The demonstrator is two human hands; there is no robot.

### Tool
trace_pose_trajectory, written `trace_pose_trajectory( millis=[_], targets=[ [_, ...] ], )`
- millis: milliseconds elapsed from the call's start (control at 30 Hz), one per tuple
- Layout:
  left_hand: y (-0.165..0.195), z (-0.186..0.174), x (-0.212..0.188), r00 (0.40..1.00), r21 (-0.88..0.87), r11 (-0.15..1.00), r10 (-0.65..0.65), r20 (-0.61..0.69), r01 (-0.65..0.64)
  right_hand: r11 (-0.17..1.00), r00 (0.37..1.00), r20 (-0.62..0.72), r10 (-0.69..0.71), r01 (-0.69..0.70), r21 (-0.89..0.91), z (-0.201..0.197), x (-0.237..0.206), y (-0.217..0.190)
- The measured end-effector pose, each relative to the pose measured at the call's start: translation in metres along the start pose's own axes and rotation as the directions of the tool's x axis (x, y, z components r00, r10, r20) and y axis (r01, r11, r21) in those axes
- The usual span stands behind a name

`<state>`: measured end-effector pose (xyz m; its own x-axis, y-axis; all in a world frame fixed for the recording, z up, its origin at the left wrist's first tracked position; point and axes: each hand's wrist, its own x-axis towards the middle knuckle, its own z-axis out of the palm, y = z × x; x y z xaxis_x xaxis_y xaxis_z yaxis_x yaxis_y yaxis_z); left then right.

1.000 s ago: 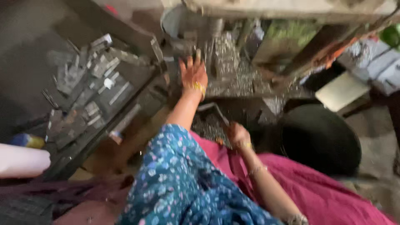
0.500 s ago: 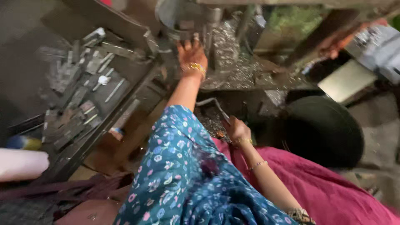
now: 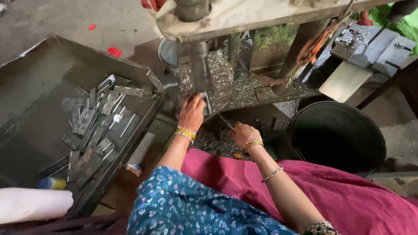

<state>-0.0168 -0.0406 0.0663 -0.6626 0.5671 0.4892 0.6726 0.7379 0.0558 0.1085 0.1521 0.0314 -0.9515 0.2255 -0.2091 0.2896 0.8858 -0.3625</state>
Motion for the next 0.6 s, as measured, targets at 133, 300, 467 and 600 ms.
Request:
trace_pose_trajectory(
  millis=[133,300,467,600],
  targets=[
    [0.013,0.005,0.047,0.985,0.044,0.992,-0.112,-0.131,0.118,1.000,0.999,0.039,0.002,-0.003,0.024,-0.002,-0.002,0.002],
    [0.026,0.023,0.078,0.870,0.158,0.885,-0.462,0.174,0.438,1.000,1.000,0.024,-0.002,0.002,0.010,0.005,-0.005,0.009],
    [0.016,0.030,0.042,0.896,0.132,0.898,-0.433,0.093,0.420,0.997,0.998,-0.010,-0.061,0.061,0.036,0.014,0.005,0.013],
    [0.011,0.037,0.030,0.949,0.109,0.943,-0.315,-0.017,0.315,0.985,0.991,0.023,-0.129,0.131,-0.116,0.000,0.020,0.006]
  ],
)
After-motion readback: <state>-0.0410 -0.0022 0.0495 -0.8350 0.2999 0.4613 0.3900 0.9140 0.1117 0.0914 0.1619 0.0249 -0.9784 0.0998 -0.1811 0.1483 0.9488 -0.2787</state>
